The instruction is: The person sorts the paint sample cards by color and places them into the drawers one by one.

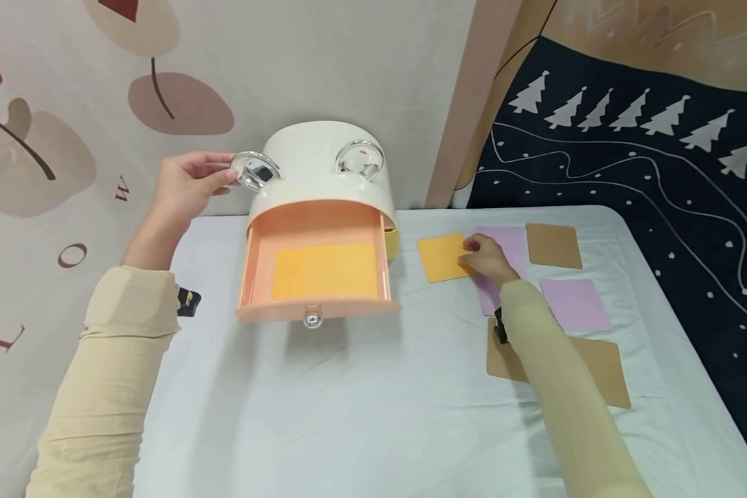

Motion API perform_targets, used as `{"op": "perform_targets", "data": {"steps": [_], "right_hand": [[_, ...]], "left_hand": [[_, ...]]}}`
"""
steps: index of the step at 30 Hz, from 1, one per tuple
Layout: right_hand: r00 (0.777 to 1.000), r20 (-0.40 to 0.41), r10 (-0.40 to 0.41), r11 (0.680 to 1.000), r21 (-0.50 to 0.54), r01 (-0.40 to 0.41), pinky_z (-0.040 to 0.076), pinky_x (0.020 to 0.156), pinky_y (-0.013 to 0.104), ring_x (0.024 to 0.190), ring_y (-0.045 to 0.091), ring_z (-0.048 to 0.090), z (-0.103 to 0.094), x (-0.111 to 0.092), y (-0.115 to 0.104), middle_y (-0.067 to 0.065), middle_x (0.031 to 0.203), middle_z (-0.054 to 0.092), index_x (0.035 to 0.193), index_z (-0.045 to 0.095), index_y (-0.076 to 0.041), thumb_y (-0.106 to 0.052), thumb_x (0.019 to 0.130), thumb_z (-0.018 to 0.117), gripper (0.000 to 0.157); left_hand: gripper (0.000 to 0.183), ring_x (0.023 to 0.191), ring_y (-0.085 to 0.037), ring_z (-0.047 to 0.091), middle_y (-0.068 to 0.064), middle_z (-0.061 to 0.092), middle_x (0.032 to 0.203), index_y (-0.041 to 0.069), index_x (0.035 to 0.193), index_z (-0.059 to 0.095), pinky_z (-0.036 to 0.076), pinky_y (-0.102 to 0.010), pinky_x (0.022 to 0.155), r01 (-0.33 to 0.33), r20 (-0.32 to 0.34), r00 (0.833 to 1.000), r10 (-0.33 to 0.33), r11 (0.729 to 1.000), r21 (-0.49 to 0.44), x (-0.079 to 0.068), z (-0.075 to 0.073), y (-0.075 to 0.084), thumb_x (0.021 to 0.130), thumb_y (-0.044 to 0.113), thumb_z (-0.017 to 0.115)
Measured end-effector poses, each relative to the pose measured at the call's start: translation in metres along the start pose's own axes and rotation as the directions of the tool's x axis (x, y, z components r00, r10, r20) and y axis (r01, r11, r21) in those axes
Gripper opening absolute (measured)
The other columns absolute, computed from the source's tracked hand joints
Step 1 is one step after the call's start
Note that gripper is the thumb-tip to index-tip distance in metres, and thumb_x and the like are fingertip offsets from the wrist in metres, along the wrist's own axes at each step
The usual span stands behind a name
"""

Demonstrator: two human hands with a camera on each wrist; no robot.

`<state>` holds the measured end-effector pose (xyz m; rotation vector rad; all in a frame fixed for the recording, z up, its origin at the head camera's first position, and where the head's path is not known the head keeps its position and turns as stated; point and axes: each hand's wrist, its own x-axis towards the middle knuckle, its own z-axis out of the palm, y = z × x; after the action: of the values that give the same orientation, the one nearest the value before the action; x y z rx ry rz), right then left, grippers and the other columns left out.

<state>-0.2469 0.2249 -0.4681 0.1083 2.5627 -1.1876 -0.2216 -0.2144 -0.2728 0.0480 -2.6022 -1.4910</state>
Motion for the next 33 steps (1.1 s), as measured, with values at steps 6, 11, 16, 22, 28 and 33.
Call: {"op": "perform_targets", "data": {"steps": [6, 11, 16, 22, 28, 33], "right_hand": [[1.0, 0.026, 0.013, 0.999, -0.034, -0.012, 0.029, 0.104, 0.045, 0.119, 0.037, 0.034, -0.001, 0.011, -0.005, 0.024, 0.131, 0.039, 0.128, 0.04, 0.005, -0.004, 0.087, 0.059, 0.047], [0.997, 0.078, 0.013, 0.997, -0.078, -0.007, 0.019, 0.108, 0.046, 0.127, 0.039, 0.024, -0.003, 0.014, -0.01, 0.026, 0.139, 0.025, 0.138, 0.029, 0.004, -0.005, 0.087, 0.059, 0.06], [0.991, 0.127, 0.035, 0.994, -0.106, -0.022, 0.012, 0.109, 0.047, 0.129, 0.038, 0.017, -0.002, 0.016, -0.011, 0.026, 0.139, 0.016, 0.142, 0.022, 0.002, -0.009, 0.087, 0.059, 0.067], [0.984, 0.159, 0.086, 0.987, -0.145, -0.063, 0.01, 0.109, 0.05, 0.129, 0.04, 0.013, -0.002, 0.017, -0.011, 0.027, 0.141, 0.008, 0.144, 0.018, -0.002, -0.012, 0.085, 0.062, 0.075], [0.979, 0.174, 0.108, 0.987, -0.133, -0.085, 0.012, 0.108, 0.051, 0.129, 0.041, 0.012, -0.002, 0.015, -0.014, 0.025, 0.141, 0.006, 0.144, 0.02, -0.002, -0.012, 0.081, 0.068, 0.08], [0.974, 0.192, 0.118, 0.986, -0.135, -0.093, 0.012, 0.108, 0.051, 0.129, 0.041, 0.011, -0.002, 0.014, -0.016, 0.025, 0.142, 0.004, 0.145, 0.014, -0.004, -0.011, 0.078, 0.071, 0.089]], "left_hand": [[0.029, 0.075, -0.005, 0.061, 0.002, 0.065, 0.09, 0.005, 0.112, 0.065, 0.049, -0.016, 0.068, 0.006, 0.003, 1.0, -0.006, 1.0, -0.013, 0.0, -0.001, 0.001, 0.085, 0.013, 0.065], [0.028, 0.076, -0.006, 0.061, 0.003, 0.065, 0.088, 0.004, 0.112, 0.065, 0.049, -0.015, 0.066, 0.001, -0.003, 1.0, -0.001, 1.0, -0.012, 0.0, -0.001, 0.002, 0.085, 0.011, 0.064], [0.027, 0.077, -0.009, 0.062, 0.002, 0.065, 0.089, 0.003, 0.112, 0.065, 0.049, -0.015, 0.066, -0.005, -0.009, 1.0, 0.004, 1.0, -0.011, 0.0, 0.0, 0.002, 0.085, 0.01, 0.064], [0.027, 0.076, -0.008, 0.061, 0.001, 0.065, 0.09, 0.004, 0.112, 0.065, 0.049, -0.015, 0.066, -0.003, -0.009, 1.0, 0.003, 1.0, -0.005, 0.001, 0.001, 0.001, 0.086, 0.01, 0.064], [0.027, 0.079, -0.012, 0.062, 0.001, 0.065, 0.089, 0.003, 0.112, 0.065, 0.049, -0.015, 0.066, -0.01, -0.011, 1.0, 0.01, 1.0, -0.005, 0.001, 0.001, 0.001, 0.086, 0.01, 0.064], [0.027, 0.08, -0.013, 0.062, 0.002, 0.064, 0.089, 0.003, 0.112, 0.065, 0.049, -0.016, 0.067, -0.003, -0.009, 1.0, 0.003, 1.0, -0.007, 0.001, 0.001, 0.002, 0.086, 0.01, 0.063]]}}
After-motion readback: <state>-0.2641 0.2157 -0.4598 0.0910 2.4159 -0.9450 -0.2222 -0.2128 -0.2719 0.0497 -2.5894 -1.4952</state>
